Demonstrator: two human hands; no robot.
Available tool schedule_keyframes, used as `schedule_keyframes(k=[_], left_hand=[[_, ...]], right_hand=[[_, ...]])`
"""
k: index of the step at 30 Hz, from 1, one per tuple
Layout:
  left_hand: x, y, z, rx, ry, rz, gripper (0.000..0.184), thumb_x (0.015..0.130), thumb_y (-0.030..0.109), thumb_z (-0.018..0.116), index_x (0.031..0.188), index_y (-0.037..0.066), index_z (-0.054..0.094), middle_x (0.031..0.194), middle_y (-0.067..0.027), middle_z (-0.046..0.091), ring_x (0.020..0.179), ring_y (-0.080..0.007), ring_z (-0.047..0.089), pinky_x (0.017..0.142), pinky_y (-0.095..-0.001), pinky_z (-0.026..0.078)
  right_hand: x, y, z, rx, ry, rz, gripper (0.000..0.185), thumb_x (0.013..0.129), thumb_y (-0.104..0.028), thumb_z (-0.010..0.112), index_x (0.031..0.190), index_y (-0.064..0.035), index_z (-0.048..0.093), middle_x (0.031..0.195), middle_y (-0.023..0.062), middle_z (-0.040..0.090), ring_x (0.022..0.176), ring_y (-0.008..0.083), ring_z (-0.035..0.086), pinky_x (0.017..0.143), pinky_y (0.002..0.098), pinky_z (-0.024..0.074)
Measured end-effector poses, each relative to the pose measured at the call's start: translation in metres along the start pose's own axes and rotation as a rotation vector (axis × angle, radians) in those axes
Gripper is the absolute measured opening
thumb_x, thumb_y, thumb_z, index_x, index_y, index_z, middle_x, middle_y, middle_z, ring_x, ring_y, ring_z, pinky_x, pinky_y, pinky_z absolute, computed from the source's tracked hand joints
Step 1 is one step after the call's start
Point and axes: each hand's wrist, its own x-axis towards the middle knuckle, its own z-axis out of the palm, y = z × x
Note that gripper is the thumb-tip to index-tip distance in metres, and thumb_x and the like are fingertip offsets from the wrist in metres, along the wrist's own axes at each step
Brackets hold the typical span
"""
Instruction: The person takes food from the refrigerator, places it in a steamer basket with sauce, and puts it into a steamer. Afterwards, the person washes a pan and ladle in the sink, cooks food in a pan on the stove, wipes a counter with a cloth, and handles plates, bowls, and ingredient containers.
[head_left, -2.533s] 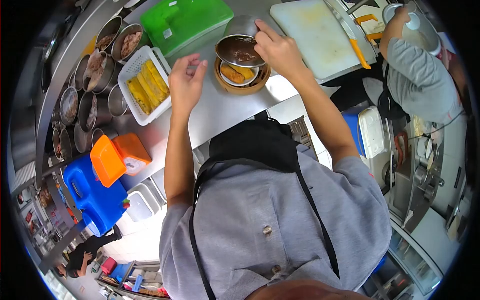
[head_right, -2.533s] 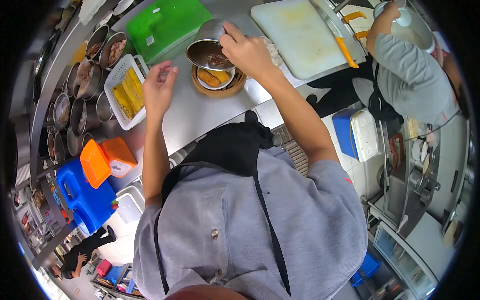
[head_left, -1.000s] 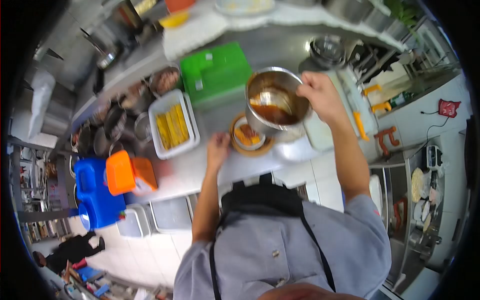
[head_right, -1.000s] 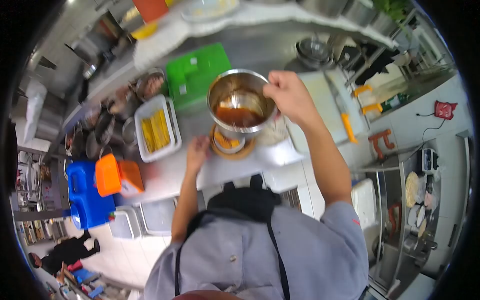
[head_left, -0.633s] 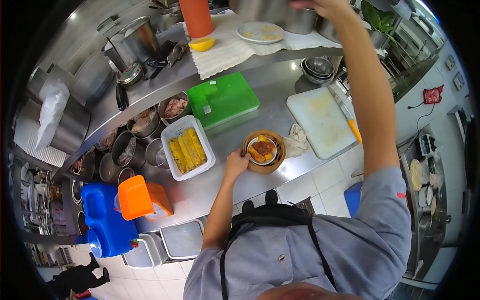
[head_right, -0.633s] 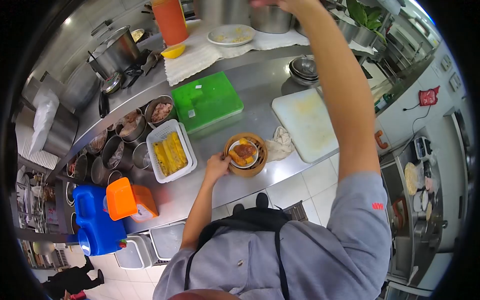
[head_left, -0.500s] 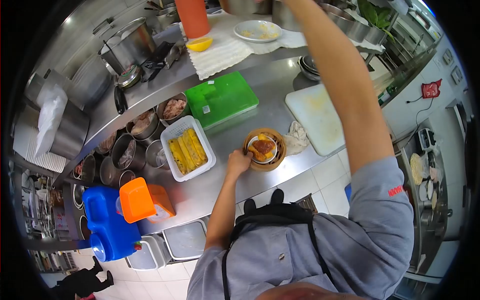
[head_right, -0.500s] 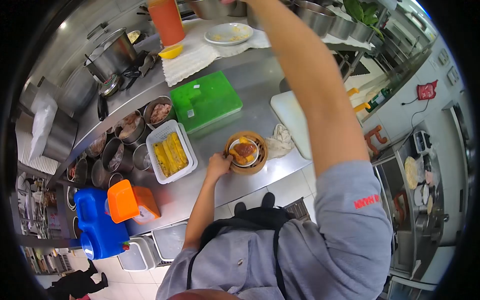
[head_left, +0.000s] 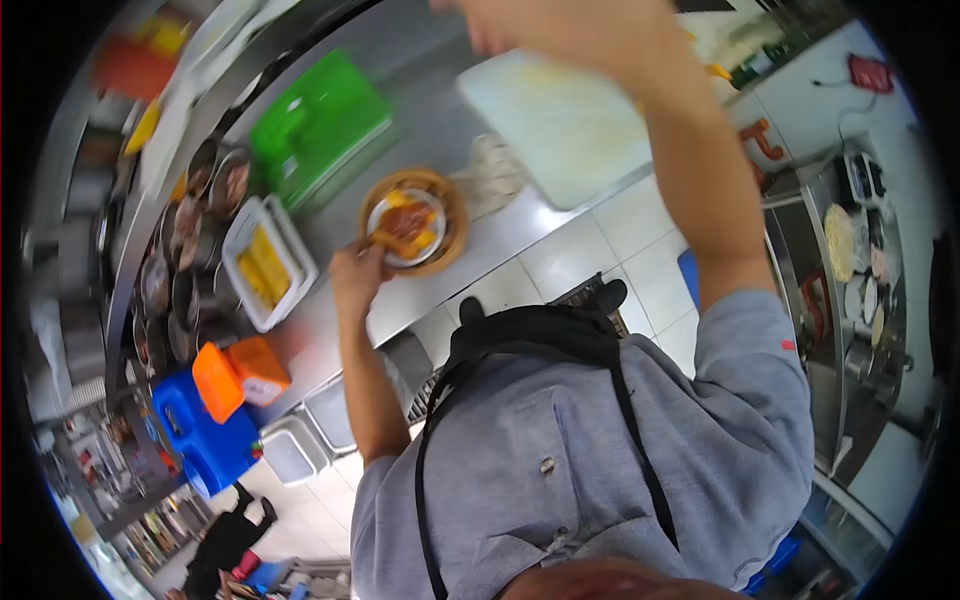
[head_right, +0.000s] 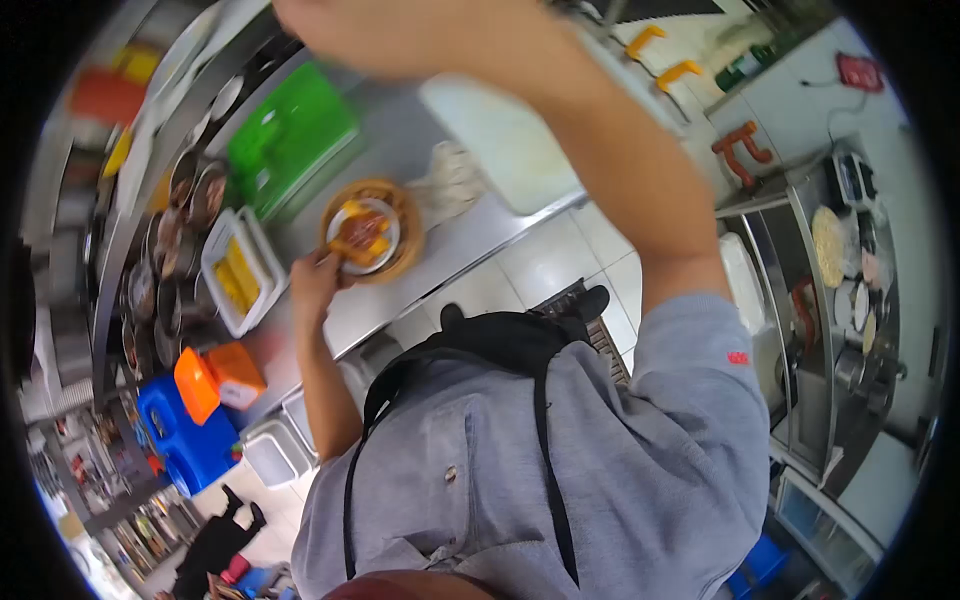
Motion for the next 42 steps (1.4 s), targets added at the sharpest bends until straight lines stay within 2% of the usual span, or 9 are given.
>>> schedule_keyframes(k=[1, 3, 6, 16, 21, 23, 26, 35, 42], left_hand=[[-0.009, 0.019, 0.002, 0.074, 0.001, 0.046, 0.035, 0.086, 0.021, 0.061, 0.099, -0.011, 0.068, 0.064, -0.0145, 0.066, 0.057, -0.0208, 0.069, 0.054, -0.0328, 0.054], [-0.032, 0.060, 0.015, 0.110, -0.002, 0.031, 0.034, 0.086, 0.022, 0.060, 0.097, -0.010, 0.068, 0.063, -0.0119, 0.065, 0.057, -0.0191, 0.068, 0.054, -0.0315, 0.052], [-0.065, 0.127, 0.050, 0.070, -0.043, -0.008, 0.025, 0.086, 0.014, 0.055, 0.086, -0.008, 0.066, 0.061, -0.0059, 0.060, 0.055, -0.0126, 0.060, 0.052, -0.0296, 0.051], [-0.045, 0.400, 0.276, -0.116, -0.373, 0.020, 0.028, 0.080, 0.001, 0.051, 0.101, -0.011, 0.064, 0.076, -0.0090, 0.066, 0.067, -0.0173, 0.068, 0.066, -0.0315, 0.061], [0.043, 0.517, 0.405, -0.066, -0.557, 0.225, 0.028, 0.081, 0.001, 0.052, 0.103, -0.010, 0.065, 0.072, -0.0079, 0.066, 0.062, -0.0136, 0.064, 0.055, -0.0265, 0.053], [0.077, 0.572, 0.454, -0.131, -0.579, 0.201, 0.028, 0.081, 0.004, 0.054, 0.103, -0.009, 0.065, 0.067, -0.0067, 0.065, 0.059, -0.0113, 0.062, 0.054, -0.0254, 0.049], [0.134, 0.642, 0.516, 0.053, -0.565, 0.346, 0.027, 0.081, 0.009, 0.057, 0.101, -0.007, 0.066, 0.062, -0.0079, 0.062, 0.058, -0.0102, 0.061, 0.055, -0.0267, 0.049], [0.324, 0.805, 0.691, 0.216, -0.658, 0.348, 0.028, 0.080, 0.019, 0.061, 0.088, -0.007, 0.068, 0.062, -0.0171, 0.064, 0.059, -0.0243, 0.067, 0.060, -0.0367, 0.053], [0.503, 0.874, 0.828, 0.004, -0.558, 0.288, 0.033, 0.081, 0.015, 0.059, 0.105, -0.006, 0.067, 0.066, -0.0168, 0.067, 0.062, -0.0234, 0.068, 0.063, -0.0351, 0.055]], right_hand=[[-0.045, 0.023, -0.014, 0.142, -0.186, 0.274, 0.014, 0.089, -0.022, 0.058, 0.089, -0.0082, 0.060, 0.062, 0.0020, 0.058, 0.052, 0.0114, 0.059, 0.046, 0.0330, 0.0459], [-0.113, 0.088, -0.040, 0.152, -0.207, 0.091, 0.018, 0.087, -0.016, 0.055, 0.081, -0.0007, 0.061, 0.071, 0.0231, 0.062, 0.066, 0.0418, 0.062, 0.065, 0.0499, 0.0509], [-0.212, 0.169, -0.074, 0.281, -0.387, 0.263, 0.018, 0.087, -0.016, 0.054, 0.080, 0.0002, 0.059, 0.071, 0.0252, 0.060, 0.071, 0.0446, 0.061, 0.068, 0.0533, 0.0481], [-0.266, 0.358, -0.253, 0.441, -0.501, 0.554, 0.041, 0.096, -0.038, 0.058, 0.110, 0.0002, 0.062, 0.078, 0.0194, 0.068, 0.065, 0.0298, 0.067, 0.064, 0.0374, 0.0536], [-0.259, 0.495, -0.319, 0.466, -0.430, 0.623, 0.057, 0.092, -0.045, 0.063, 0.123, 0.0024, 0.057, 0.078, 0.0178, 0.070, 0.059, 0.0188, 0.068, 0.056, 0.0304, 0.0545], [-0.249, 0.550, -0.348, 0.424, -0.332, 0.769, 0.049, 0.089, -0.042, 0.065, 0.107, 0.0024, 0.063, 0.069, 0.0200, 0.066, 0.067, 0.0340, 0.067, 0.063, 0.0397, 0.0520], [-0.228, 0.630, -0.380, 0.368, -0.323, 0.915, 0.045, 0.087, -0.034, 0.066, 0.113, 0.0029, 0.062, 0.072, 0.0210, 0.068, 0.067, 0.0332, 0.069, 0.063, 0.0388, 0.0538], [-0.176, 0.916, -0.392, 0.340, -0.268, 1.051, 0.028, 0.083, -0.014, 0.059, 0.101, 0.0077, 0.061, 0.067, 0.0199, 0.067, 0.051, 0.0250, 0.068, 0.056, 0.0376, 0.0556], [-0.079, 1.172, -0.390, 0.240, -0.339, 0.925, 0.021, 0.080, -0.014, 0.058, 0.084, 0.0068, 0.060, 0.072, 0.0276, 0.064, 0.072, 0.0437, 0.065, 0.070, 0.0476, 0.0526]])
